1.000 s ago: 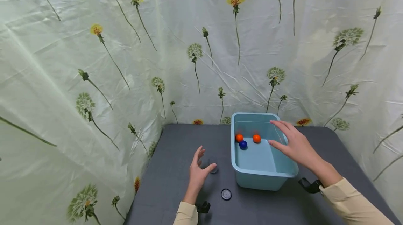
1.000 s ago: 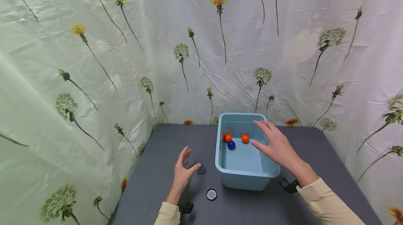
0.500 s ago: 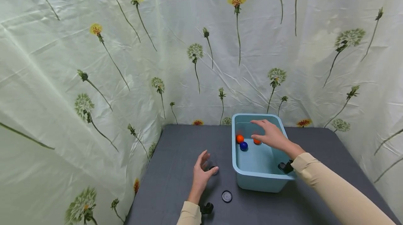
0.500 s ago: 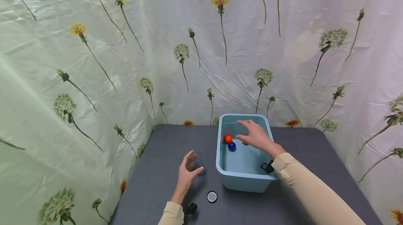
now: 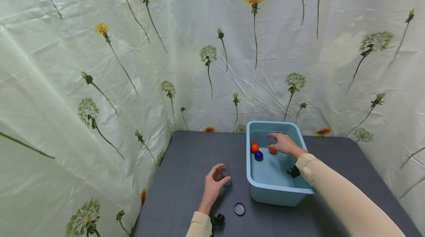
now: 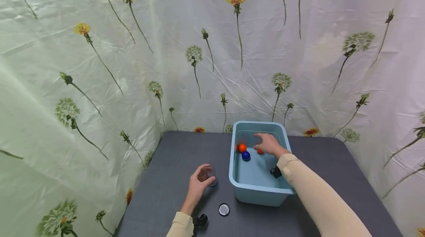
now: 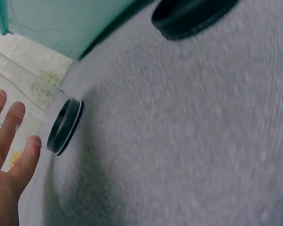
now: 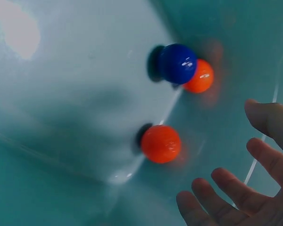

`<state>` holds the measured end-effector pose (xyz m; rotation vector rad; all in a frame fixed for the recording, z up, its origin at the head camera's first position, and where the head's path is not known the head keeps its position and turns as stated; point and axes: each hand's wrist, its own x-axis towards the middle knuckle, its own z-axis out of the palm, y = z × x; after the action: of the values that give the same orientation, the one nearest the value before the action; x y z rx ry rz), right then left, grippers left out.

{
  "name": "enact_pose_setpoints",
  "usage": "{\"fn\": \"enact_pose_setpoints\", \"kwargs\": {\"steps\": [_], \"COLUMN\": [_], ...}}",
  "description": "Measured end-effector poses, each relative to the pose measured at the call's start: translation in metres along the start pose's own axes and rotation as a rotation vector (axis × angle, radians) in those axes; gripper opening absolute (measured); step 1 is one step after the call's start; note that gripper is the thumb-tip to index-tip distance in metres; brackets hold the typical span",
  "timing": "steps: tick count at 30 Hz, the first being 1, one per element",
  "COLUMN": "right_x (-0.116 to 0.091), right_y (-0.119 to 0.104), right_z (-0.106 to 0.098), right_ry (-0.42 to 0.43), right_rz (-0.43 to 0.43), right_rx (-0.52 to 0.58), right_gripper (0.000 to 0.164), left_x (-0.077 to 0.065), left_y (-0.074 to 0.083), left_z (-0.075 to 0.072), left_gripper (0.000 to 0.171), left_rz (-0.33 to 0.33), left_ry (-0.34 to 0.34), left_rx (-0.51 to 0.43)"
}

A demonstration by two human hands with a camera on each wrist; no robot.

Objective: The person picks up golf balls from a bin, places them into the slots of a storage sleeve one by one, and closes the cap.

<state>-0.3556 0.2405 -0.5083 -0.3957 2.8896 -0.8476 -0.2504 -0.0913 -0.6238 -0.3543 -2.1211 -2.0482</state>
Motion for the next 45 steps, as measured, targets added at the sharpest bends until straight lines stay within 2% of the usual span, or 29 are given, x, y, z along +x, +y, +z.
{"fn": "enact_pose_setpoints", "kwargs": {"steps": [5, 12, 19, 24, 29, 34, 40, 42, 45], "right_x": [0.006, 0.015, 0.022, 0.025, 0.024, 0.023, 0.031, 0.034, 0.030], "right_y": [0.010, 0.019, 0.031, 0.035, 0.038, 0.036, 0.034, 0.034, 0.034], "right_z": [0.005, 0.012, 0.022, 0.024, 0.023, 0.023, 0.032, 0.033, 0.034], "right_ry": [-0.049, -0.131, -0.179, -0.139, -0.122, -0.097, -0.163, -0.180, -0.194], "right_rz": [0.075, 0.140, 0.127, 0.118, 0.138, 0.159, 0.216, 0.223, 0.215], "right_rx": [-0.031, -0.104, -0.176, -0.166, -0.158, -0.149, -0.087, -0.064, -0.042], "right_gripper": [0.056, 0.056, 0.031, 0.027, 0.028, 0.027, 0.037, 0.036, 0.032], "left_x": [0.003, 0.007, 0.008, 0.008, 0.003, 0.003, 0.005, 0.008, 0.006], "left_y": [-0.002, -0.025, -0.030, -0.032, -0.035, -0.037, -0.021, -0.024, -0.035], "left_z": [-0.002, -0.004, -0.005, -0.007, -0.007, -0.006, -0.008, -0.010, -0.011], "left_gripper": [0.045, 0.047, 0.049, 0.048, 0.046, 0.046, 0.045, 0.044, 0.045], "left_rz": [-0.011, -0.049, -0.081, -0.078, -0.142, -0.130, -0.156, -0.146, -0.132], "left_ry": [-0.059, -0.087, -0.096, -0.086, -0.088, -0.084, -0.085, -0.088, -0.097], "left_rx": [0.002, 0.032, 0.094, 0.114, 0.124, 0.138, 0.124, 0.123, 0.133]}}
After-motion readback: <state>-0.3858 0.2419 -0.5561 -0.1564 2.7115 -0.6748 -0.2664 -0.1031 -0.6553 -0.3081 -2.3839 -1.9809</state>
